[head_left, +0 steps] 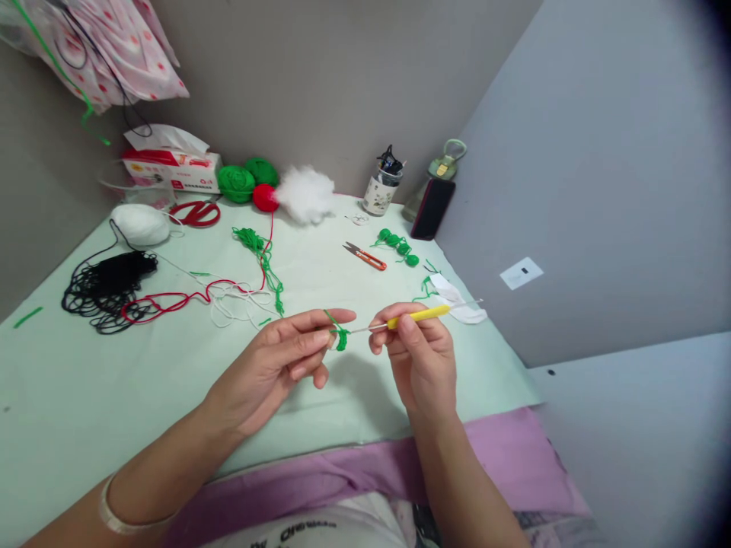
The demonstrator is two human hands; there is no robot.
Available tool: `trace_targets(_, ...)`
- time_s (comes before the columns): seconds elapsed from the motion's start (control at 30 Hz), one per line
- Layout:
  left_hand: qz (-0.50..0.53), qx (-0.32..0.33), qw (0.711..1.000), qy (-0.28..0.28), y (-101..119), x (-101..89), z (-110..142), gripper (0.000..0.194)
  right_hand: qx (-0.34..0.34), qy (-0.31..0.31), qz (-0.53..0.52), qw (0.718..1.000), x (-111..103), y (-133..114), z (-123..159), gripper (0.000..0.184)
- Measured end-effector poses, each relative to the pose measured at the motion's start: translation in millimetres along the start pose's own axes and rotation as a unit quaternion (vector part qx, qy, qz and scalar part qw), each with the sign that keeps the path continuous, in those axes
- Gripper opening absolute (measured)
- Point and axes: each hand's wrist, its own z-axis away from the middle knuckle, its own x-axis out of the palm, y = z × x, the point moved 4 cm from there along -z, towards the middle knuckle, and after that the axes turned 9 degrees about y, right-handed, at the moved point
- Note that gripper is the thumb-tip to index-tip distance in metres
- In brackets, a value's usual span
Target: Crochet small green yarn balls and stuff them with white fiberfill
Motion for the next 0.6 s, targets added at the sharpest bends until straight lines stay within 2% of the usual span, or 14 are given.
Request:
trace_targets(0.07, -0.023, 0.017, 1.0, -0.001, -1, 3.8, 0, 0.028, -0.03, -0.035, 0.028, 0.999, 5, -2, 3, 0.014)
trace_targets(0.13, -0.046, 0.033, 0.998, 0.001, -2, 7.0, 0, 0.031, -0.088, -0.064, 0.084, 0.99, 11, -4, 7, 0.014)
trace_targets(0.2, -0.065, 0.04, 0.997, 0.011, -1, 7.8, 0, 0.032, -0.115, -0.069, 0.105, 0.985, 13, -5, 9, 0.016)
trace_targets(0.37, -0.09, 0.04, 0.994, 0.044, 3, 4.0, 2, 0.02, -0.033, -0.052, 0.025, 0.998, 11, 0, 4, 0.018)
trace_targets(0.47, -0.087, 0.061, 0.992, 0.066, 6, 3.1, 4, 0.019, -0.077, -0.049, 0.082, 0.992, 9, -7, 6, 0.019)
trace_targets(0.53, -0.079, 0.072, 0.991, 0.081, 7, 3.3, 5, 0.026, -0.183, -0.07, 0.182, 0.964, 10, -15, 12, 0.02)
trace_targets(0.6, -0.066, 0.068, 0.991, 0.09, 6, 3.8, 5, 0.033, -0.322, -0.113, 0.302, 0.89, 14, -20, 22, 0.028)
